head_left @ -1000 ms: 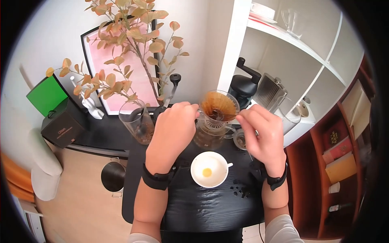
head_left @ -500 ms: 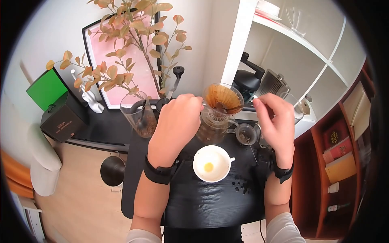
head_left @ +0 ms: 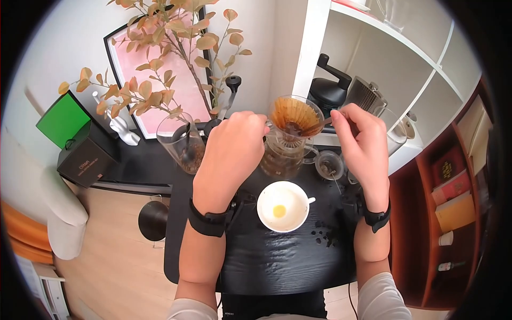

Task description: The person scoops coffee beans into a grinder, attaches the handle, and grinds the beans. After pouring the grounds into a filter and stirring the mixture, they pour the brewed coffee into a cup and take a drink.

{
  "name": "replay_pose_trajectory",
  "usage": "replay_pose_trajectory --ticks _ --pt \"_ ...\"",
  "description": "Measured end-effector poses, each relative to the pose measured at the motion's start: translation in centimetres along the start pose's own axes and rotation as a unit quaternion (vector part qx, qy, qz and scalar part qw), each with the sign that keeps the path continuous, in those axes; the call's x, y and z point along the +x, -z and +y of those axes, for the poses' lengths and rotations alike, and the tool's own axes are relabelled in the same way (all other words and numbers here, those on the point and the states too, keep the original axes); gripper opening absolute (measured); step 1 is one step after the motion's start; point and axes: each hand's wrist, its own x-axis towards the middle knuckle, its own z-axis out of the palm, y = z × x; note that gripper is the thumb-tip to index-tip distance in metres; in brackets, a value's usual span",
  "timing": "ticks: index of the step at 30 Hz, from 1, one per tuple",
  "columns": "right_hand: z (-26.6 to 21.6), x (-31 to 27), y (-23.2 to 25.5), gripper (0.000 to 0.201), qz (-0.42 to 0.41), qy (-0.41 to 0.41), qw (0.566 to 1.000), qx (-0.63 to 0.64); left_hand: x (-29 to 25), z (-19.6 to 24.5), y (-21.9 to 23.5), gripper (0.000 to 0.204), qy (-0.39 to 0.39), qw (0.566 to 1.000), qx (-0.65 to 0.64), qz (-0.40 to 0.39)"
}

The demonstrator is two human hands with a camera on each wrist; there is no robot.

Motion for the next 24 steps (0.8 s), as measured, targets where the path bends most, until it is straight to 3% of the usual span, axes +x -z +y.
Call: replay_pose_trajectory --ticks 2,7,9,13,21,24 --pt "-0.29 -0.02 -0.12 0.021 0.012 0.007 1.0 0.017 -0.07 -0.13 -0.19 0.022 -0.02 0.999 -0.013 0.029" --pt "-0.27 0.13 0.21 0.018 0.059 0.016 0.998 0.002 0.19 0.42 0.4 0.02 -0.012 1.0 -0.008 0.004" --pt "0.04 0.2 0.06 0.015 0.072 0.072 0.994 -0.026 0.37 0.5 0.35 0.02 -0.021 1.0 -0.006 0.008" --pt "-0.07 0.01 -0.53 0.02 0.04 0.094 0.993 -0.065 0.21 -0.23 0.02 0.02 -0.042 0.999 -0.007 0.025" --pt "0.23 -0.14 -0.4 0.02 0.034 0.05 0.998 -0.029 0.29 -0.12 -0.03 0.024 -0.038 0.999 -0.012 0.017" --pt "0.01 0.15 0.12 0.022 0.057 0.019 0.998 -0.016 0.26 -0.26 -0.25 0.013 -0.077 0.995 0.012 0.058"
